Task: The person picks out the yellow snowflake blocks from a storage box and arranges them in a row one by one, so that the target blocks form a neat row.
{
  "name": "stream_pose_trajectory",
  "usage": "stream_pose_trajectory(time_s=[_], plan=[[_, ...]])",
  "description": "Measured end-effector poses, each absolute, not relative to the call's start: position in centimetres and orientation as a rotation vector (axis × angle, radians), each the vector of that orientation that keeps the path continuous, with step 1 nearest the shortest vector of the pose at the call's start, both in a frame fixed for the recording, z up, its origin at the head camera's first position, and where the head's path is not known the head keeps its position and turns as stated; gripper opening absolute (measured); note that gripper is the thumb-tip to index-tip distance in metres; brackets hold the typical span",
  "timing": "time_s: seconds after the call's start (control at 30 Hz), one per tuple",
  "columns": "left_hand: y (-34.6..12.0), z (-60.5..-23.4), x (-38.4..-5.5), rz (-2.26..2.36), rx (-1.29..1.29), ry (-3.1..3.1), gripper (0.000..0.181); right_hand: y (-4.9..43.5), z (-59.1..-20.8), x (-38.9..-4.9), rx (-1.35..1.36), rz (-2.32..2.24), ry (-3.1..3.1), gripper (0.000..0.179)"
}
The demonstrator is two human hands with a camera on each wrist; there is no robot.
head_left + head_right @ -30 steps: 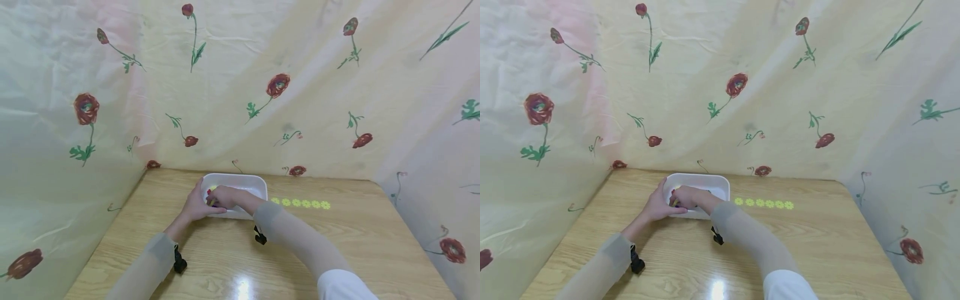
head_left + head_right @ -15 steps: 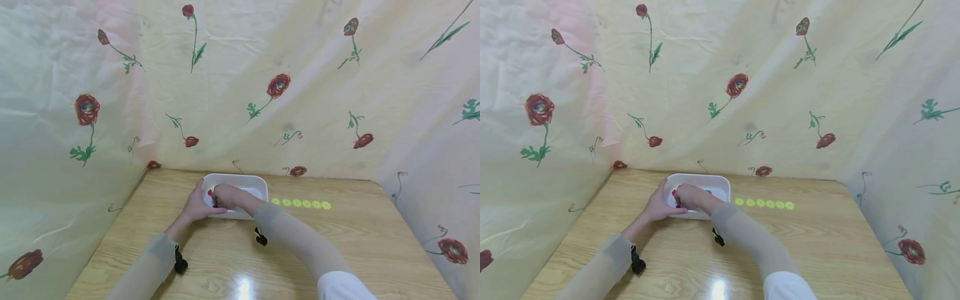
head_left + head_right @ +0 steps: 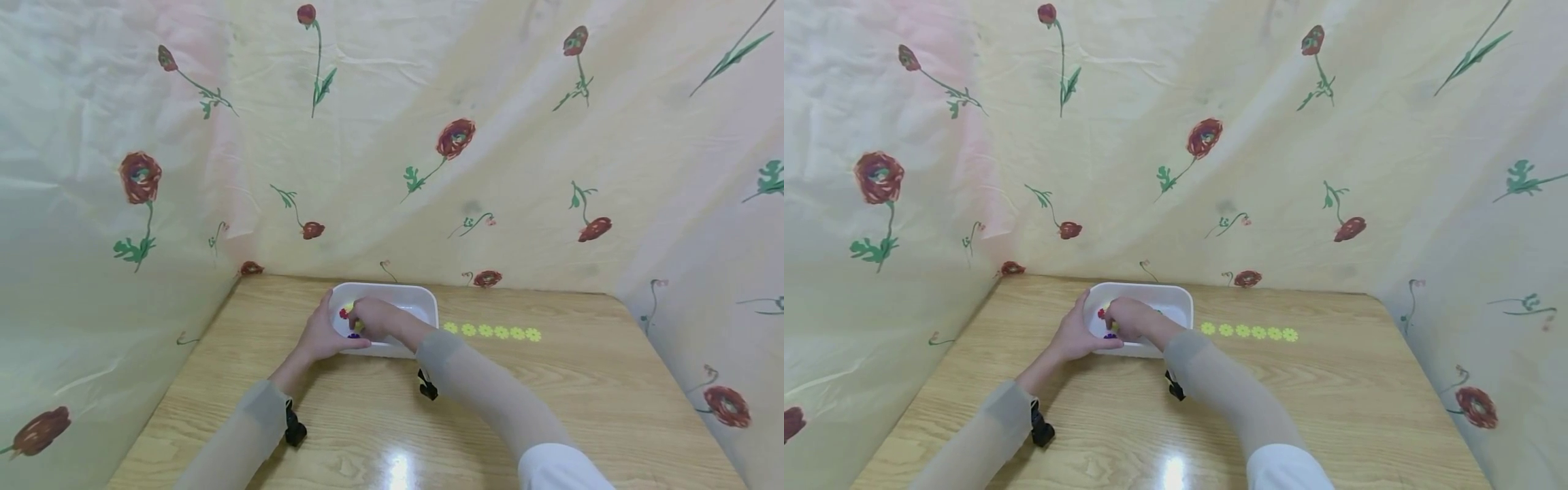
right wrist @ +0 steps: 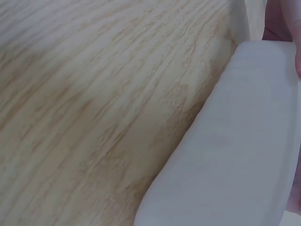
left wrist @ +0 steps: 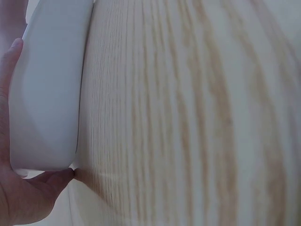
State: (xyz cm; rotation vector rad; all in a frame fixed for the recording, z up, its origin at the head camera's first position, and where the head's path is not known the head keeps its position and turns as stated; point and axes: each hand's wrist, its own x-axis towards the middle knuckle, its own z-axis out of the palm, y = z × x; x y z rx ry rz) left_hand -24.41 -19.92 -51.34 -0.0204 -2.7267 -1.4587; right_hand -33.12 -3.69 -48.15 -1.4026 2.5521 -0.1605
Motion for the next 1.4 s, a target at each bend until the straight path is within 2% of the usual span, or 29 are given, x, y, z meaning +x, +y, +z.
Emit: stream_pose_trajectory(time_s=[0.23,0.53,0.77,1.17,1.4], plan=[[-19.9,-51.2,-24.4,-1.448,-0.014,-2.714,0.137,-3.6,-48.4,-33.4,-1.315,-0.232,2.578,0.025],[-19.8,-51.2,-24.2,-1.438,0.01,-2.725,0.137,-2.0,-47.5,-34.1,-1.347,-0.247,2.646,0.028],[-19.9,-51.2,-24.3,-1.442,0.003,-2.729,0.143,0.4,-45.4,-34.9,-1.299,-0.281,2.645,0.027],[-19.7,-51.4,-24.3,-1.5,0.008,-2.707,0.136,5.5,-42.5,-36.3,-1.226,-0.251,2.737,0.031],[-19.6,-51.5,-24.5,-1.469,-0.014,-2.709,0.136,8.6,-41.4,-37.1,-1.196,-0.206,2.802,0.026]])
